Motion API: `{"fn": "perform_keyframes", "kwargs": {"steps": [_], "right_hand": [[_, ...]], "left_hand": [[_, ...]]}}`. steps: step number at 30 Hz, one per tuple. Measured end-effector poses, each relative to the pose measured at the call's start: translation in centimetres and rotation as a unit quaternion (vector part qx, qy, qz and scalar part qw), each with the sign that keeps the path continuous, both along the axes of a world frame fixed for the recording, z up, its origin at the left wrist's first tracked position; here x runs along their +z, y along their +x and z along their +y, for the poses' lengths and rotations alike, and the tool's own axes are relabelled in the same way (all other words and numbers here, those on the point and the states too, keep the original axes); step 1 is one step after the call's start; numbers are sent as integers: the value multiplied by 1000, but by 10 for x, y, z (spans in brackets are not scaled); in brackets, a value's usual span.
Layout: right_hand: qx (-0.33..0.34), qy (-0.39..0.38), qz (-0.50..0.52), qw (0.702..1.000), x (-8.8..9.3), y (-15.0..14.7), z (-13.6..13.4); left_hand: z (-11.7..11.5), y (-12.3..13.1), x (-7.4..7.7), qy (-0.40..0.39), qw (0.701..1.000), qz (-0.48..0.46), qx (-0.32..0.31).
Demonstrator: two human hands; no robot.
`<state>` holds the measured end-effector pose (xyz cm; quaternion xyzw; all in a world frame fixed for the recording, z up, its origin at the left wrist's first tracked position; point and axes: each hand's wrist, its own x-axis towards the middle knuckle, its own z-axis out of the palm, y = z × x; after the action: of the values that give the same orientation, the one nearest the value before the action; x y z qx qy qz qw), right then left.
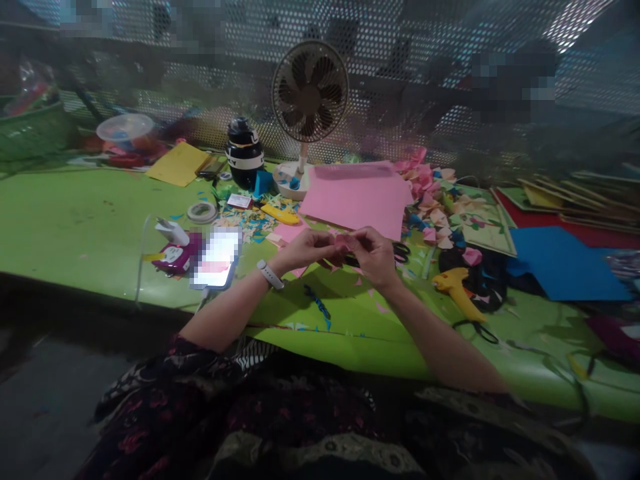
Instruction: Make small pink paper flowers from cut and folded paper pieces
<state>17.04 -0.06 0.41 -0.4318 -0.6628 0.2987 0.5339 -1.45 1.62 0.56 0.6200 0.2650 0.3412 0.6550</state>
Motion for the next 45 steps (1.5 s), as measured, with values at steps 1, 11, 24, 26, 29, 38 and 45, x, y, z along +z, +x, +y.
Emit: {"fn": "perform_keyframes", "kwargs": {"steps": [1, 11, 24, 26, 29, 38, 45], "right_hand": [[-5, -5, 9, 1000, 1, 0, 1], [29, -82, 77, 993, 3, -1, 5], [25, -120, 85, 989, 1, -2, 3], [29, -124, 85, 988, 1, -2, 3], [29, -120, 84, 989, 2, -3, 3], [28, -123, 99, 987, -1, -3, 5], [33, -124, 104, 986, -2, -3, 5]], "left_hand": [[0, -1, 1, -9, 1000, -3, -2], [1, -2, 1, -48, 999, -21, 11], [4, -4, -5, -55, 997, -44, -4], [4, -4, -4, -52, 998, -32, 0], [3, -4, -3, -64, 997, -32, 0], [4, -4, -7, -62, 996, -60, 10], [5, -4, -7, -59, 997, -40, 22]]}}
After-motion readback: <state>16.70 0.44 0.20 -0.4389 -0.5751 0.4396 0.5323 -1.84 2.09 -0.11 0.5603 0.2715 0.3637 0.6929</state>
